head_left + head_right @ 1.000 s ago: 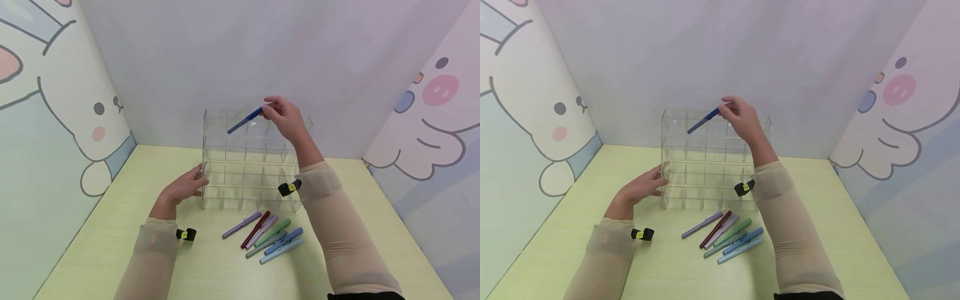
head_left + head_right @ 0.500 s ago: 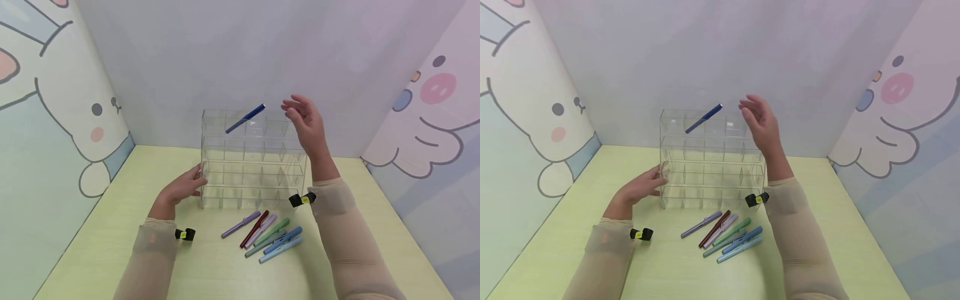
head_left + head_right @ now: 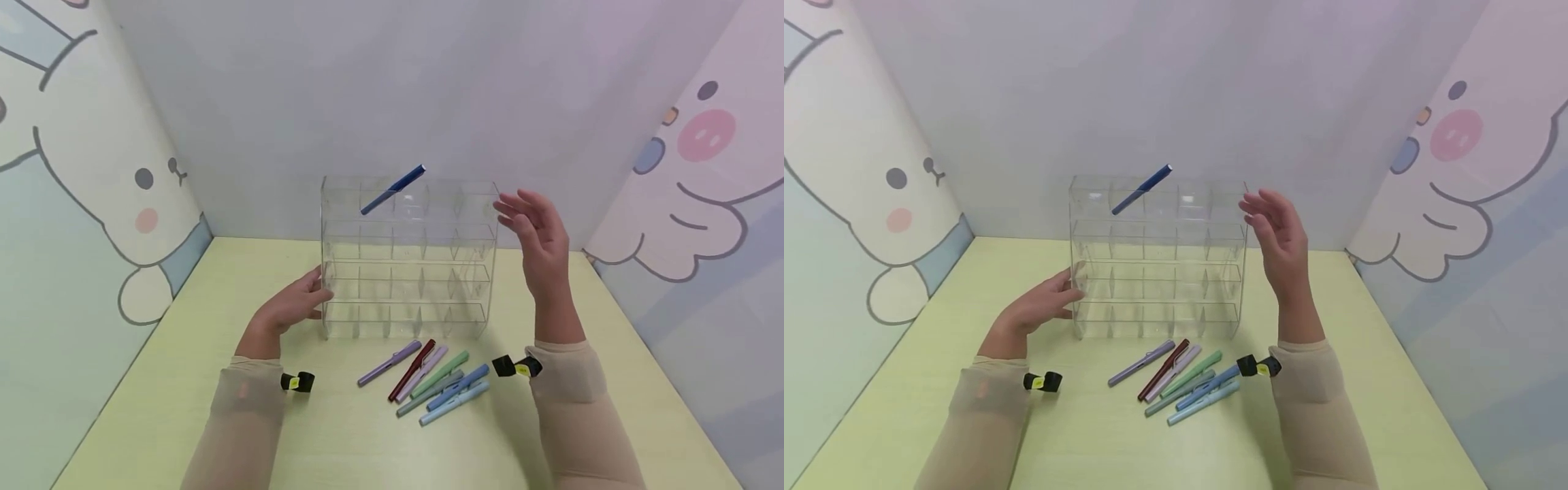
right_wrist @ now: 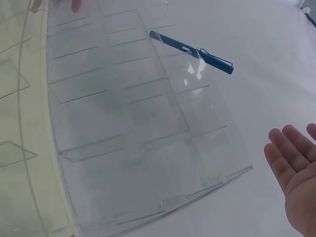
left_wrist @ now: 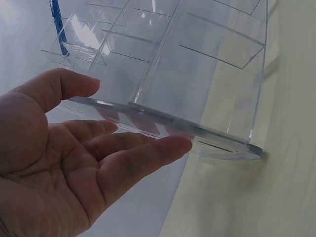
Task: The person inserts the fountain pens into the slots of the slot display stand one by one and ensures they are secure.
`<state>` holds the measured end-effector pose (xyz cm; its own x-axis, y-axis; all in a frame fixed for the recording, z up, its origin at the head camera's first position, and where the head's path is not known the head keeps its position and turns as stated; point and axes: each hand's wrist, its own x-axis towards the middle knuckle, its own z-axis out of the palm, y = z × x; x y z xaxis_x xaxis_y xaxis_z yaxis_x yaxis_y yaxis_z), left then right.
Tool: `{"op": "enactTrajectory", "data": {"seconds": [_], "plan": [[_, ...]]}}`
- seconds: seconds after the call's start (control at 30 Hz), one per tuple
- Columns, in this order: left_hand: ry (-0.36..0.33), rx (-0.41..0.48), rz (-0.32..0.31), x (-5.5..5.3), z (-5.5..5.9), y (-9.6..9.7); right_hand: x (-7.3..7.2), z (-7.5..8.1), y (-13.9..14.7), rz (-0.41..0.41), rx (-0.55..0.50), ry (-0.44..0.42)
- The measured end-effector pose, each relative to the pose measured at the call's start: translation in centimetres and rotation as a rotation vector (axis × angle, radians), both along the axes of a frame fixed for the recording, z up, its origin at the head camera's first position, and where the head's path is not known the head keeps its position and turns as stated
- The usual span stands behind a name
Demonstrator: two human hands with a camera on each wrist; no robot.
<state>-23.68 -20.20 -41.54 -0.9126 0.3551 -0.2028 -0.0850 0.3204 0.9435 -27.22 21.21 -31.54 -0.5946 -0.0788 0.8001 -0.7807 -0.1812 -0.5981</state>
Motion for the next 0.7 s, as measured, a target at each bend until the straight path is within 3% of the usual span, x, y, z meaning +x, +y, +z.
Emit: {"op": "enactTrajectory", "data": {"seconds": [0.27,0.5,0.7], "plan": [[0.0,0.006,-0.007,-0.2,-0.1,0.0,2.6,-1.8,2.0,0.015,-0.018,0.053],[0.01,0.007,-0.012,-0.2,0.0,0.1,5.0,-2.2,3.0,0.033,-0.032,0.088],[0.006,0.013,-0.016,-0.2,0.1,0.1,6.1,-2.4,3.7,0.03,-0.03,0.088]]}}
